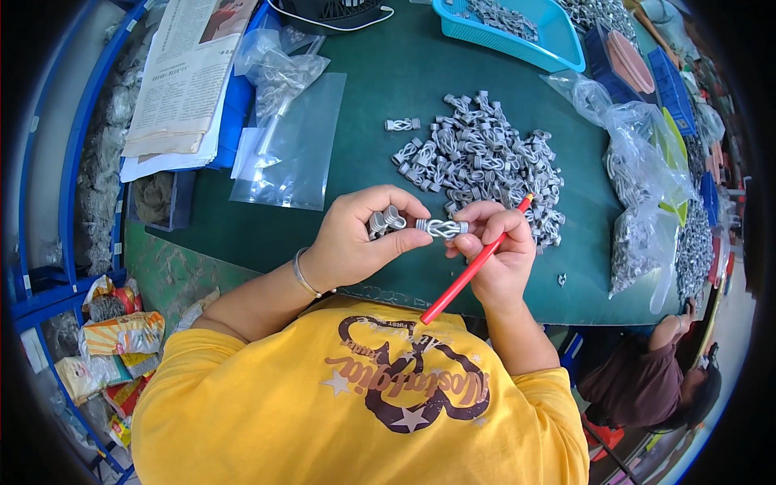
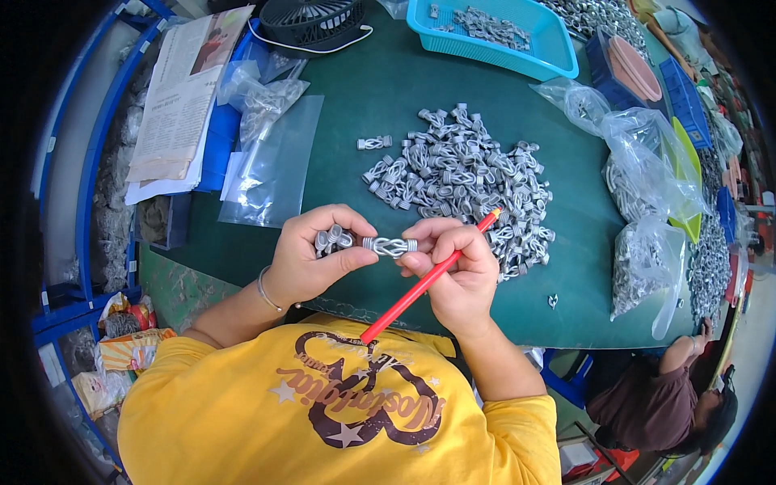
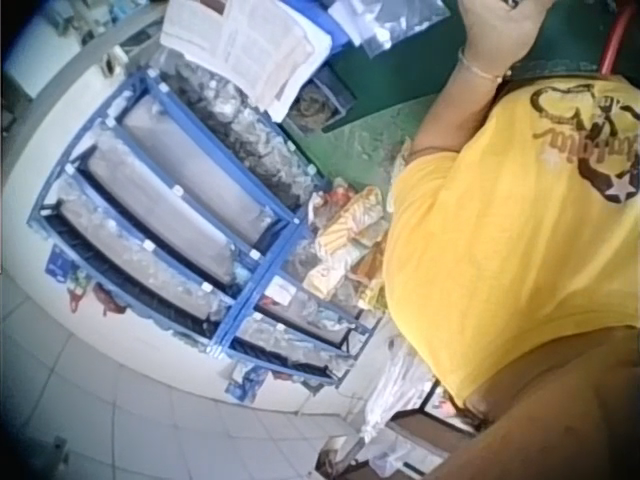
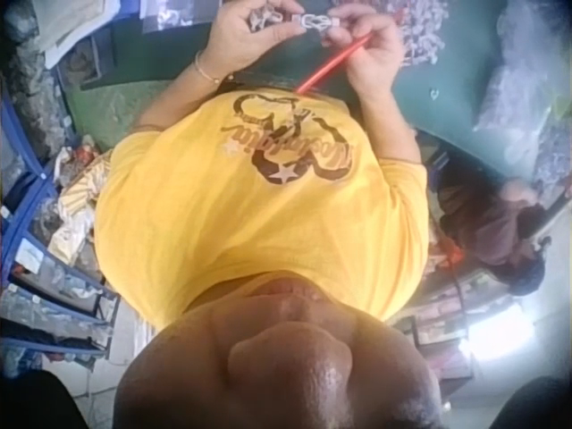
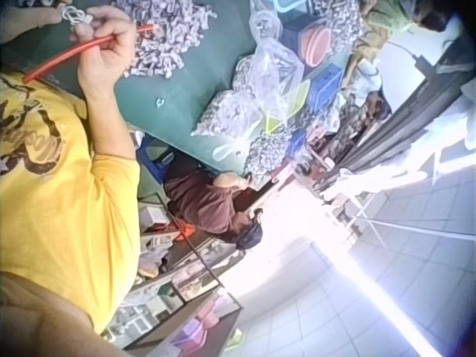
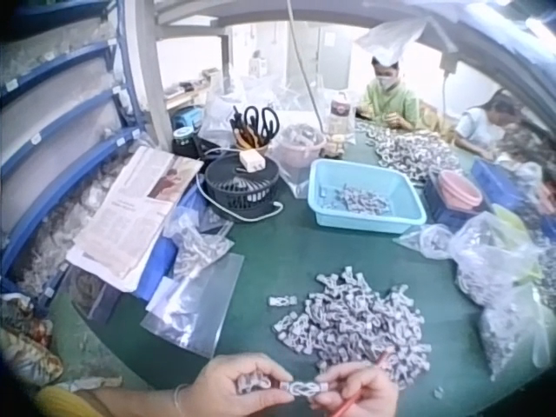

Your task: The person joins small metal components together by hand and uses a red tool to press or secure parts, working through a pile of items on a green table.

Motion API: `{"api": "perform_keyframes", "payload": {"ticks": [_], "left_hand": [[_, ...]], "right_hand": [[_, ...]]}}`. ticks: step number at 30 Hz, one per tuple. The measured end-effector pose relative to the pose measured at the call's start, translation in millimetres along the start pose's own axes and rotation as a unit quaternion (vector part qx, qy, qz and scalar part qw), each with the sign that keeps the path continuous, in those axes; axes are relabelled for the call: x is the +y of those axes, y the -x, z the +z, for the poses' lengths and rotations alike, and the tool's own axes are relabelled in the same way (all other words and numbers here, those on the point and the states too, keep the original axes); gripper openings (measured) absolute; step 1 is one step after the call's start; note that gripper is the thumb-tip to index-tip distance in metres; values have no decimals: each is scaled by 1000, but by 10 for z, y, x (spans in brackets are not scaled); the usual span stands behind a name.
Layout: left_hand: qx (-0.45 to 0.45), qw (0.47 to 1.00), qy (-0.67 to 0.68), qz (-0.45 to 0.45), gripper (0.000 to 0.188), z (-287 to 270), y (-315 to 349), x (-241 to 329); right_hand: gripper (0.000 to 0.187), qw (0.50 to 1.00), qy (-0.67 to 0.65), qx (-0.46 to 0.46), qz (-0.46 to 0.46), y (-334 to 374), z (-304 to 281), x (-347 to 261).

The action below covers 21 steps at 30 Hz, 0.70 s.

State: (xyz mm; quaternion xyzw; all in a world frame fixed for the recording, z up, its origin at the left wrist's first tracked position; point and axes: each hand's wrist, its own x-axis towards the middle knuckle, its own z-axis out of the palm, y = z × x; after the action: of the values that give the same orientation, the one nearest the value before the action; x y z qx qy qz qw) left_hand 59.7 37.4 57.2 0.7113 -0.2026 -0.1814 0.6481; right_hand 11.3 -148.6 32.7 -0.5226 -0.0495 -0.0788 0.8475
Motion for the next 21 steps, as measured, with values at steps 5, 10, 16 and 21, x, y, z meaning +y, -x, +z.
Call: {"api": "perform_keyframes", "payload": {"ticks": [5,10,16,21], "left_hand": [[38,987,-41,150,22,36,-48,-40],[48,981,-56,182,24,70,-54,-57],[15,986,159,-38,19,63,-13,-66],[-47,867,454,-198,25,116,13,-231]], "right_hand": [[25,999,-6,-11,39,35,-50,88],[34,982,148,12,-117,42,4,108],[43,928,258,-4,-268,30,80,22],[48,898,320,-79,-290,21,142,-62]]}}
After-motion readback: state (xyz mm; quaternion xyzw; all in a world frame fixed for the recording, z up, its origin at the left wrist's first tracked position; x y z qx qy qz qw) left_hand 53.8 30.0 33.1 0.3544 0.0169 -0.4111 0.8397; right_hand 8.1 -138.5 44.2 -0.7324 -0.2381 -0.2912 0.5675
